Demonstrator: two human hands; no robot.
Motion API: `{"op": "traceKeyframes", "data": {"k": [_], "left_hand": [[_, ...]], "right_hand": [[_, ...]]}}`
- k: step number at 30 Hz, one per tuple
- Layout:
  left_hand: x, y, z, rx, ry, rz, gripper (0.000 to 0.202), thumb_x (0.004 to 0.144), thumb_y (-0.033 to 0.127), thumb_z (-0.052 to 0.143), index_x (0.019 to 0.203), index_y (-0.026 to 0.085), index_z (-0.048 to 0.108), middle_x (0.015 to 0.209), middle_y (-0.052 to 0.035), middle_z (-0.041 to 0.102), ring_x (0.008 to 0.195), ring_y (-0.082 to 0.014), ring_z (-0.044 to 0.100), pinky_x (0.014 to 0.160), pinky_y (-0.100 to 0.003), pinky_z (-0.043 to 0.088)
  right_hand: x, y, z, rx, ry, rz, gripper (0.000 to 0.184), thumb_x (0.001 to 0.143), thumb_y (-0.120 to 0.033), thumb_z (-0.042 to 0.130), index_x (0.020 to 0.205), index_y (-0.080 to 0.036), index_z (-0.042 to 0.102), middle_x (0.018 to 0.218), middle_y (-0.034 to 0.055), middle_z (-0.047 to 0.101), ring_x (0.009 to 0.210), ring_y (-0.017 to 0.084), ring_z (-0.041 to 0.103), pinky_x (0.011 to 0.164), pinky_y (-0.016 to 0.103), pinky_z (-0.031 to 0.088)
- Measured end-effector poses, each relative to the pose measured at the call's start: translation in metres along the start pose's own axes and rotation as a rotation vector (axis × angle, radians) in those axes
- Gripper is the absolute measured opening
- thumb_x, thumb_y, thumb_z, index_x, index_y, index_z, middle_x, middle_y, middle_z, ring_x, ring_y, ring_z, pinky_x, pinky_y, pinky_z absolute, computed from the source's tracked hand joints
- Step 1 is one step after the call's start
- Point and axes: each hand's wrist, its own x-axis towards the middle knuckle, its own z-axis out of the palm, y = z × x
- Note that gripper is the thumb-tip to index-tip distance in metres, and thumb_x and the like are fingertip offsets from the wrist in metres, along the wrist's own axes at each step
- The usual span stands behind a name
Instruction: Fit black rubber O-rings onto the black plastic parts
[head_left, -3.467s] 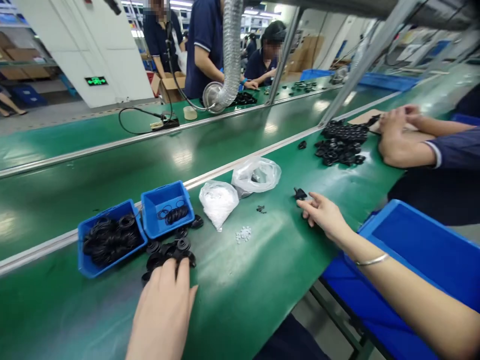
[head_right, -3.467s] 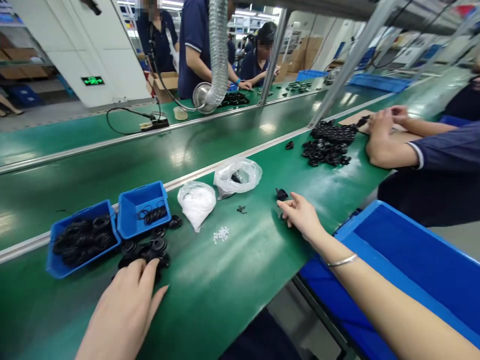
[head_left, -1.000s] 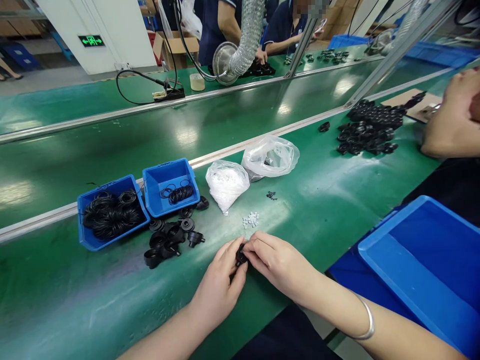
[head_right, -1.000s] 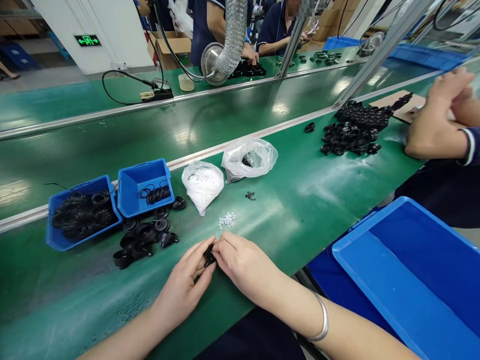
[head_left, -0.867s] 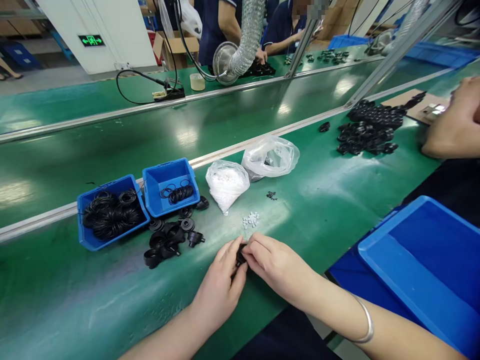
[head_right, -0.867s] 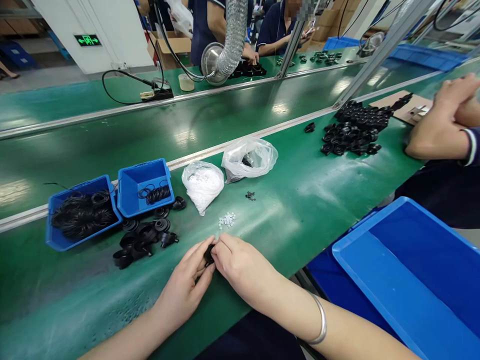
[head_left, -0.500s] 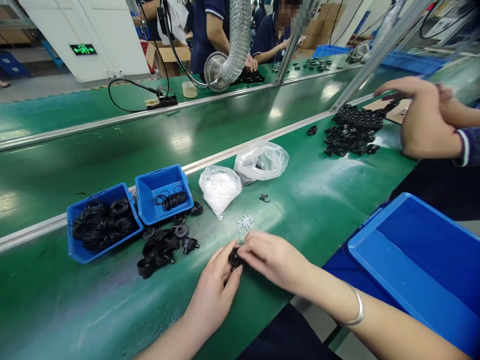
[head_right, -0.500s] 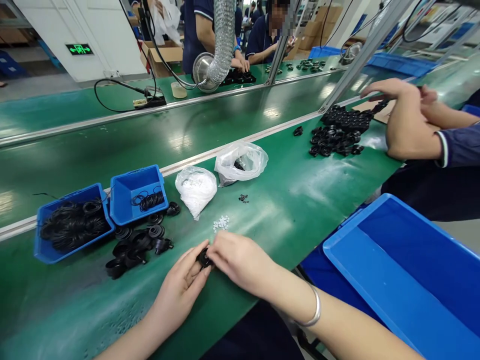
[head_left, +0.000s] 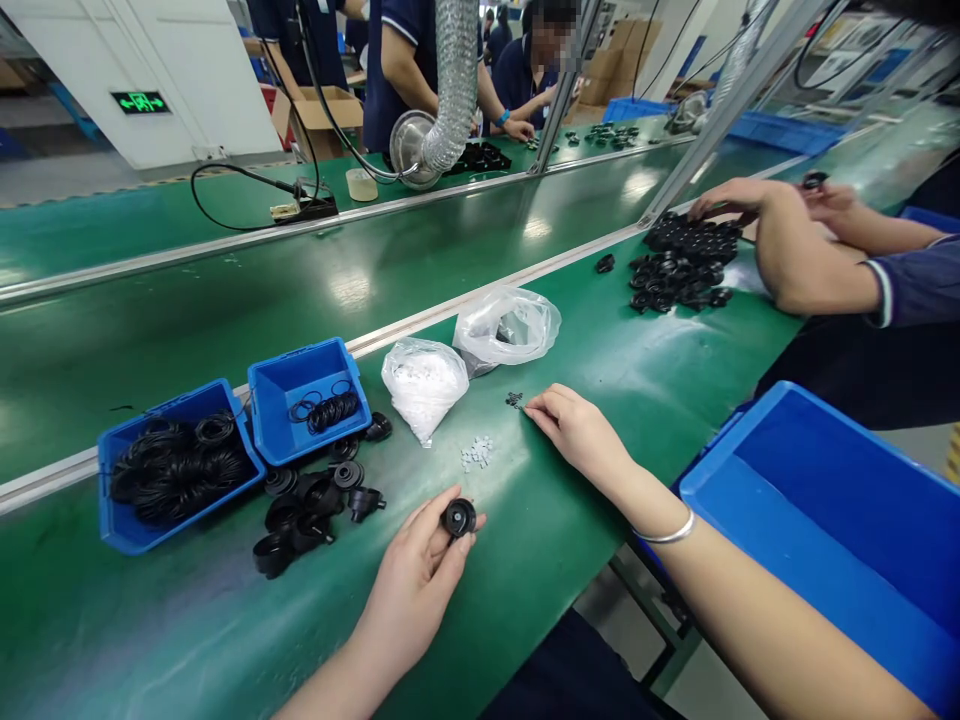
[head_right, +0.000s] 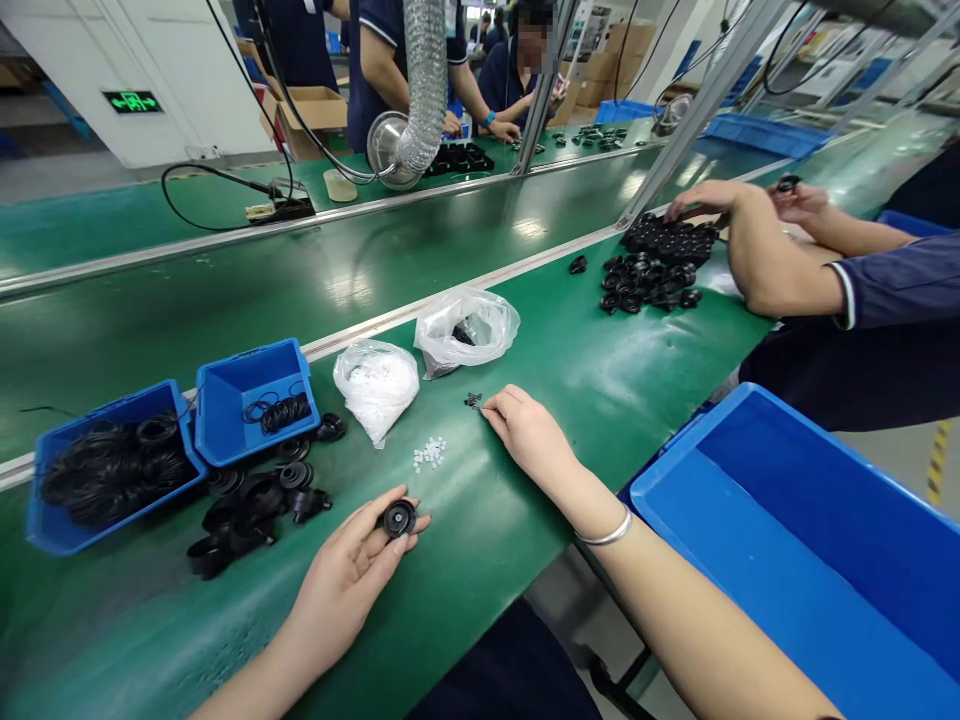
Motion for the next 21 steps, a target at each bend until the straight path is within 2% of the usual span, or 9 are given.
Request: {"op": "traceKeyframes", "data": {"k": [4, 6, 9, 12, 14, 19, 21], "left_hand": [[0.001, 0.000, -0.001, -0.002, -0.008, -0.005, 0.043, 0.092, 0.032, 0.056, 0.134, 0.024, 0.049, 0.134, -0.0099, 0.053, 0.119, -0.0264, 0.062, 0.105, -0.041, 0.049], [0.001, -0.001, -0.001, -0.011, -0.008, -0.007, 0.043, 0.092, 0.031, 0.056, 0.134, 0.024, 0.048, 0.133, -0.0100, 0.054, 0.119, -0.0263, 0.062, 0.104, -0.040, 0.049], [0.002, -0.002, -0.002, -0.002, -0.005, 0.002, 0.044, 0.091, 0.030, 0.056, 0.135, 0.024, 0.050, 0.132, -0.0097, 0.054, 0.117, -0.0261, 0.063, 0.104, -0.041, 0.049], [0.002, -0.003, -0.004, 0.075, 0.027, 0.024, 0.045, 0.090, 0.030, 0.059, 0.134, 0.025, 0.053, 0.133, -0.0100, 0.056, 0.118, -0.0269, 0.061, 0.105, -0.042, 0.048], [0.002, -0.004, -0.005, 0.145, 0.053, 0.043, 0.047, 0.088, 0.030, 0.060, 0.135, 0.026, 0.054, 0.134, -0.0103, 0.056, 0.119, -0.0275, 0.060, 0.104, -0.043, 0.048], [0.001, -0.003, -0.006, 0.230, 0.058, 0.082, 0.047, 0.090, 0.029, 0.058, 0.136, 0.027, 0.053, 0.134, -0.0100, 0.055, 0.116, -0.0250, 0.060, 0.102, -0.039, 0.049], [0.000, -0.002, -0.006, 0.259, 0.042, 0.081, 0.046, 0.091, 0.030, 0.056, 0.137, 0.027, 0.051, 0.131, -0.0099, 0.055, 0.109, -0.0224, 0.062, 0.099, -0.037, 0.050]], "right_hand": [[-0.002, 0.000, -0.008, 0.023, -0.033, -0.002, 0.018, 0.094, -0.028, 0.054, 0.080, -0.019, 0.063, 0.079, 0.0055, 0.061, 0.072, 0.020, 0.060, 0.066, 0.033, 0.050], [-0.008, -0.012, -0.010, 0.081, -0.038, 0.026, 0.017, 0.093, -0.028, 0.056, 0.080, -0.019, 0.064, 0.076, 0.0039, 0.060, 0.068, 0.018, 0.059, 0.062, 0.031, 0.048], [-0.023, -0.048, -0.007, 0.293, -0.087, 0.044, 0.012, 0.092, -0.025, 0.059, 0.083, -0.020, 0.065, 0.076, 0.0023, 0.061, 0.066, 0.015, 0.057, 0.060, 0.028, 0.047], [-0.038, -0.087, 0.003, 0.492, -0.179, -0.055, 0.009, 0.093, -0.020, 0.057, 0.088, -0.021, 0.065, 0.080, 0.0023, 0.061, 0.073, 0.015, 0.059, 0.065, 0.027, 0.048], [-0.043, -0.103, 0.011, 0.546, -0.195, -0.112, 0.009, 0.094, -0.018, 0.055, 0.092, -0.021, 0.064, 0.083, 0.0030, 0.060, 0.076, 0.015, 0.059, 0.067, 0.027, 0.049], [-0.043, -0.107, 0.020, 0.543, -0.224, -0.142, 0.009, 0.095, -0.017, 0.055, 0.094, -0.021, 0.062, 0.088, 0.0038, 0.057, 0.078, 0.015, 0.058, 0.069, 0.027, 0.050], [-0.042, -0.106, 0.018, 0.519, -0.240, -0.155, 0.009, 0.095, -0.017, 0.055, 0.094, -0.021, 0.062, 0.088, 0.0036, 0.056, 0.078, 0.014, 0.058, 0.069, 0.027, 0.050]]}}
